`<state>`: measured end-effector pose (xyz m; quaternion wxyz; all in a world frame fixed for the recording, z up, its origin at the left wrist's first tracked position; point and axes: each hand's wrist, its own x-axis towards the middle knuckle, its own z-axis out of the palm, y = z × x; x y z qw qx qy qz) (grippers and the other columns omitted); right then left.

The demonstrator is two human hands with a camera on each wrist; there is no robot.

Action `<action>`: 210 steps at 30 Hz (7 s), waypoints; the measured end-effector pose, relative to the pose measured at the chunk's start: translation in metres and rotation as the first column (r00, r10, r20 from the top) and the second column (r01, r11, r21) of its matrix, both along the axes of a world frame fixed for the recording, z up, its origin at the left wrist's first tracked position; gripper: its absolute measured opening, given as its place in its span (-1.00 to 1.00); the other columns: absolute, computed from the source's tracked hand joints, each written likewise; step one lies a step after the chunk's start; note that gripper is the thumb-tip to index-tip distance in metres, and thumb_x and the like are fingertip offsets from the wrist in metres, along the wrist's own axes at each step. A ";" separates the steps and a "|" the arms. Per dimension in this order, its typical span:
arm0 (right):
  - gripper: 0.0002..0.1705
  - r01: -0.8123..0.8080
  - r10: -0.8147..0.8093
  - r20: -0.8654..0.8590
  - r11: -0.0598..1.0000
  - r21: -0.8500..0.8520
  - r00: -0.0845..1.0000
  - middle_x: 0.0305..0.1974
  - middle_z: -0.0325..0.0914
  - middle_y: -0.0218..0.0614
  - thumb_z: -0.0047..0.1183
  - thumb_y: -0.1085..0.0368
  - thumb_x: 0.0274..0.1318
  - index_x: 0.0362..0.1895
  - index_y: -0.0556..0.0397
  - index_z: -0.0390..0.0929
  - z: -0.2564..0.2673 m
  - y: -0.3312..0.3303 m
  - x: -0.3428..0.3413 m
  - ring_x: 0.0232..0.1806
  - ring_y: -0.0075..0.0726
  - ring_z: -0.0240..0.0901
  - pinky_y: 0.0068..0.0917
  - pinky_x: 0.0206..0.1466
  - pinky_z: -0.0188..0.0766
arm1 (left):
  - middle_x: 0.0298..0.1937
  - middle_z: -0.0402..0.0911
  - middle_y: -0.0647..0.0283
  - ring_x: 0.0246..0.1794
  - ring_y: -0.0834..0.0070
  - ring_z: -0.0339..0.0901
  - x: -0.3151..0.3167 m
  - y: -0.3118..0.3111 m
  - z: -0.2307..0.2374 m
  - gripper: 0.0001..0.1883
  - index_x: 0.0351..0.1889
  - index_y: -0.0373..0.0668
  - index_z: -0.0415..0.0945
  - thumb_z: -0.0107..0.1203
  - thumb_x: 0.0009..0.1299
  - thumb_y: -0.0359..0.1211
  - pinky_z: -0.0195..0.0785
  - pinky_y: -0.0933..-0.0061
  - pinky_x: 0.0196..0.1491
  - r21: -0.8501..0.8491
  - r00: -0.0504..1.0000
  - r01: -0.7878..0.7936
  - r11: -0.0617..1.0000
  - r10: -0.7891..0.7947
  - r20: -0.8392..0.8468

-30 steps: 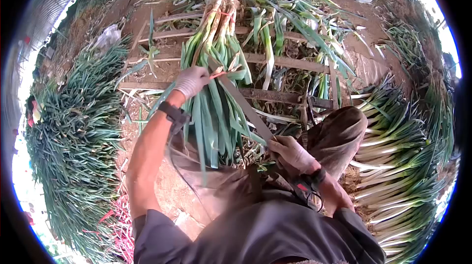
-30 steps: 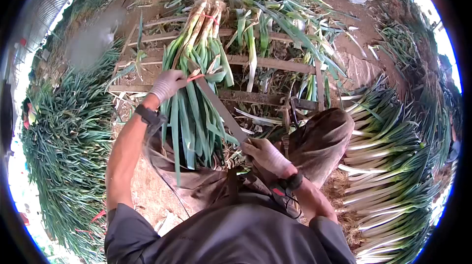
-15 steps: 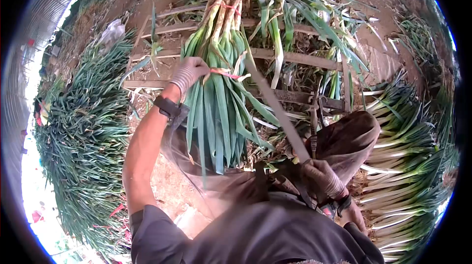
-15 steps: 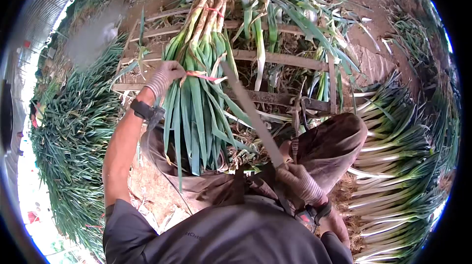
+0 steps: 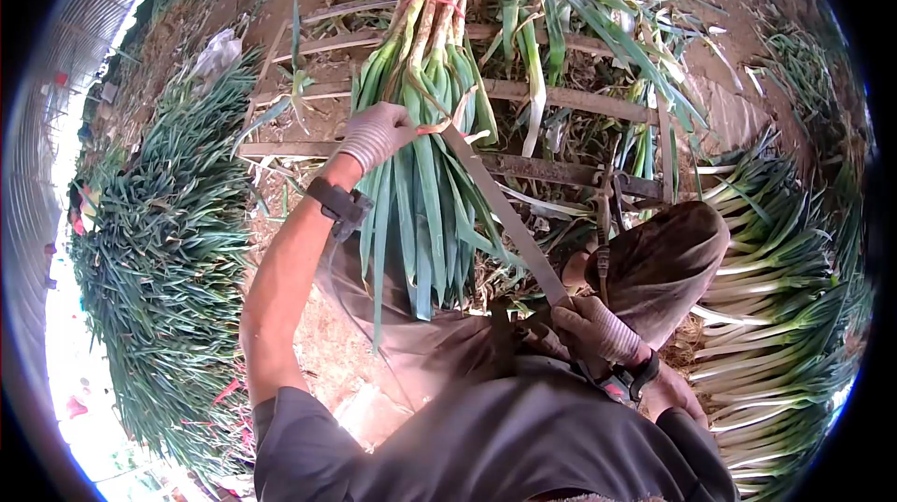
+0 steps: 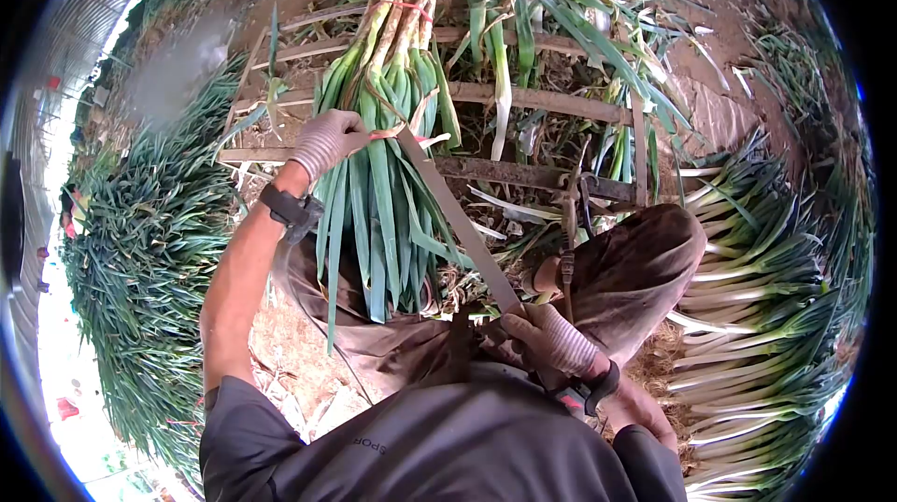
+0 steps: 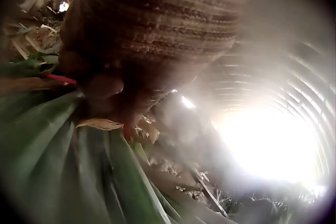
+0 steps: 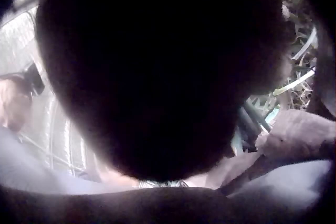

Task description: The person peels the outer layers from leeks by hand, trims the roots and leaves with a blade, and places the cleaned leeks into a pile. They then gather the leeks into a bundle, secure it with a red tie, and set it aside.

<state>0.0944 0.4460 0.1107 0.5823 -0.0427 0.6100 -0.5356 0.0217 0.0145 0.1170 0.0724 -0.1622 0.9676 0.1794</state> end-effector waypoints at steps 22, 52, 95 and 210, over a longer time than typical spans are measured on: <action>-0.71 0.394 -0.396 -0.255 0.917 -0.060 0.882 -0.54 0.41 -0.54 -0.07 0.18 0.40 -0.33 0.10 0.52 0.046 0.067 -0.049 -0.56 -0.67 0.27 -0.64 -0.51 0.24 | -0.08 0.69 0.03 -0.15 0.19 0.65 0.128 -0.291 0.339 -0.39 0.04 -0.25 0.59 0.09 0.33 0.12 0.44 0.23 -0.03 0.136 -0.090 -0.658 0.741 0.102 -0.991; -0.73 0.123 -0.134 -0.366 0.991 -0.054 0.921 -0.51 0.39 -0.41 -0.11 0.17 0.41 -0.18 0.15 0.43 -0.048 -0.248 -0.188 -0.65 -0.54 0.33 -0.53 -0.60 0.38 | 0.14 0.61 0.08 0.14 0.04 0.57 -0.324 -0.105 -0.036 -0.66 0.06 -0.06 0.57 -0.12 0.51 -0.15 0.42 -0.05 0.14 -0.327 0.987 0.144 0.934 -0.114 0.112; -0.82 0.231 -0.403 -0.439 0.890 -0.393 0.803 -0.54 0.42 -0.50 0.07 0.25 0.33 -0.35 0.02 0.52 -0.103 -0.160 -0.111 -0.57 -0.57 0.31 -0.61 -0.54 0.20 | -0.20 0.64 0.01 -0.21 0.04 0.61 0.731 0.106 -0.231 -0.74 -0.19 -0.18 0.58 -0.14 0.47 -0.30 0.43 0.01 -0.16 -0.125 0.385 -0.913 0.389 0.921 0.055; -0.56 0.705 -0.746 -0.261 0.665 -0.248 0.612 -0.25 0.60 -0.39 0.20 0.36 -0.07 -0.02 0.22 0.55 -0.140 -0.102 -0.129 -0.29 -0.49 0.47 -0.51 -0.13 0.43 | 0.14 0.51 -0.14 0.15 -0.03 0.50 -0.108 -0.026 -0.074 -0.16 0.22 -0.21 0.29 0.47 0.05 -0.10 0.37 0.02 0.14 -0.134 0.935 -0.352 0.926 0.341 -0.095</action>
